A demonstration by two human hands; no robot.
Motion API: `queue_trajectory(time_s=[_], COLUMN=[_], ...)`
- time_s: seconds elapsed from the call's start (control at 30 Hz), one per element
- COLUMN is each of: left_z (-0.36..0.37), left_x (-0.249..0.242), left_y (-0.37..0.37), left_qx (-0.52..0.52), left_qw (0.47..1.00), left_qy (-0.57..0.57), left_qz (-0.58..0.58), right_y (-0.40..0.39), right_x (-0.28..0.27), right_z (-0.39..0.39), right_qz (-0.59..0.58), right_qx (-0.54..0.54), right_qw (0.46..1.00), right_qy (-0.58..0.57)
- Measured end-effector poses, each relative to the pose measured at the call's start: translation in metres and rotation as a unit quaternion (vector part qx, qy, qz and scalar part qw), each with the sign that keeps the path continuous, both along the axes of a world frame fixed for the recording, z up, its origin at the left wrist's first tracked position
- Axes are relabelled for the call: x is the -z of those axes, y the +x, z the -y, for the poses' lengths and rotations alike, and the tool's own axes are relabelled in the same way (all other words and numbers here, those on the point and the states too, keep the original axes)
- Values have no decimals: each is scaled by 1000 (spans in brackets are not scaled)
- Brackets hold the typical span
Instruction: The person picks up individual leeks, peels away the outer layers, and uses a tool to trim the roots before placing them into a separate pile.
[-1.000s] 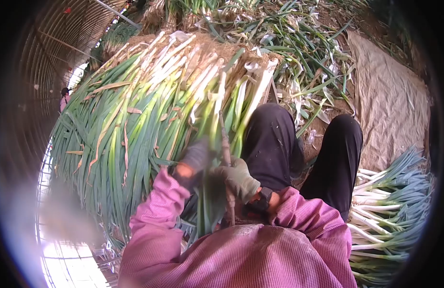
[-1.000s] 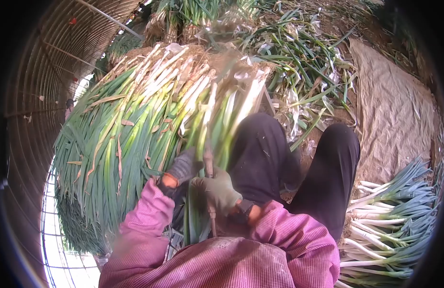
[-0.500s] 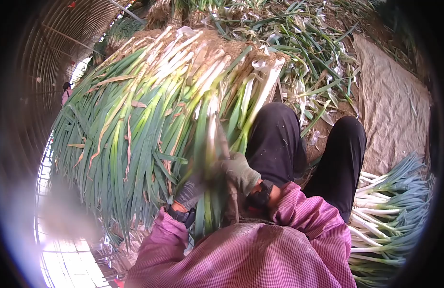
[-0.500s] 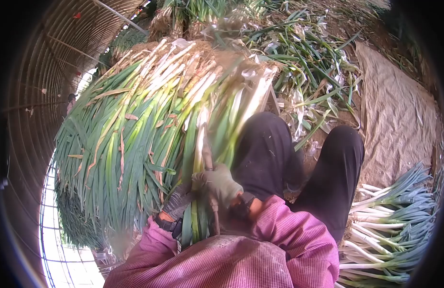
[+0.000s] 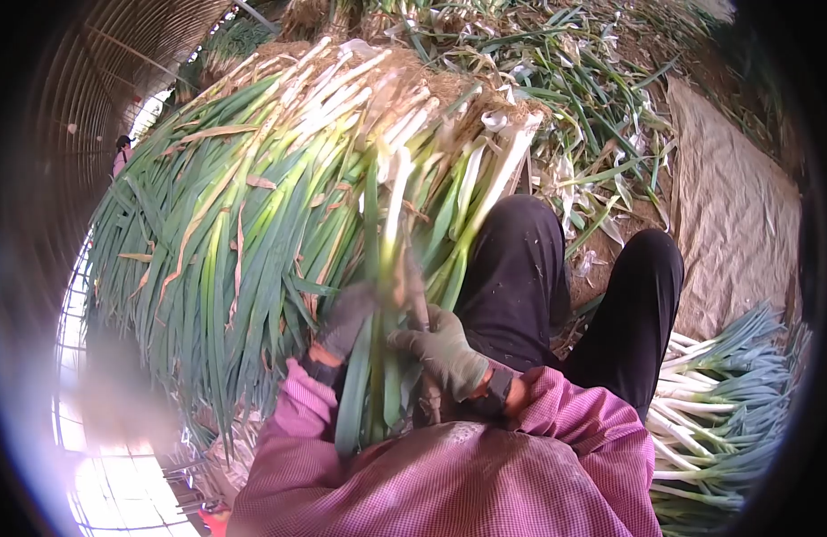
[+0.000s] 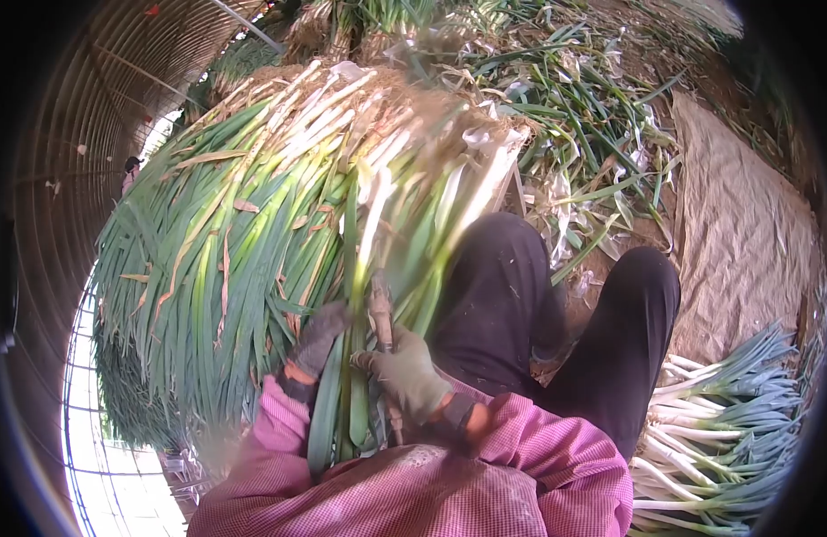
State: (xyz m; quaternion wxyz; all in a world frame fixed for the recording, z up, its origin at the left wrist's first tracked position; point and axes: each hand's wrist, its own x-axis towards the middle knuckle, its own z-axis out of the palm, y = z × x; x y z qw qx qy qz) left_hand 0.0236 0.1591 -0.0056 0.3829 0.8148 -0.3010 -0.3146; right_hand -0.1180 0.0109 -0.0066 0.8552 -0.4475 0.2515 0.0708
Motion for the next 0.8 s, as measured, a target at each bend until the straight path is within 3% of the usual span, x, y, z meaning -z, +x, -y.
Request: queue_trajectory(time_s=[0.07, 0.13, 0.17, 0.23, 0.3, 0.37, 0.47, 0.5, 0.6, 0.7, 0.8], left_z=[32, 66, 83, 115, 120, 122, 108, 102, 95, 101, 110], left_x=[-10, -18, -17, -11, 51, 55, 33, 22, 15, 9, 18], left_y=[21, 37, 45, 62, 95, 89, 71, 56, 48, 42, 48], left_qx=[29, 89, 90, 96, 55, 45, 91, 26, -14, -2, 19], left_qw=[993, 963, 960, 948, 933, 921, 968, 995, 987, 974, 948], left_qy=[-42, 19, 56, 132, 116, 117, 46, -13, 78, 86, 102], left_qz=[111, 255, 259, 272, 337, 368, 228, 98, 139, 212, 300], right_y=[-6, -9, -13, -14, -13, -12, -14, -14, -23, -22, -26], right_x=[-14, -8, -12, 1, 19, 12, 9, 8, -7, -12, -11], right_z=[9, 5, 6, -2, -7, -2, 3, 2, -1, 2, -1], right_qz=[4, 9, 13, 32, 16, -30, -34, -24, -22, -10, -10], right_qx=[29, 81, 105, 118, 91, 56, 55, 62, 39, 114, 87], right_qw=[999, 996, 991, 991, 995, 997, 992, 989, 997, 977, 982], right_qy=[35, 32, 87, 58, 22, 49, 106, 129, 58, 182, 169])
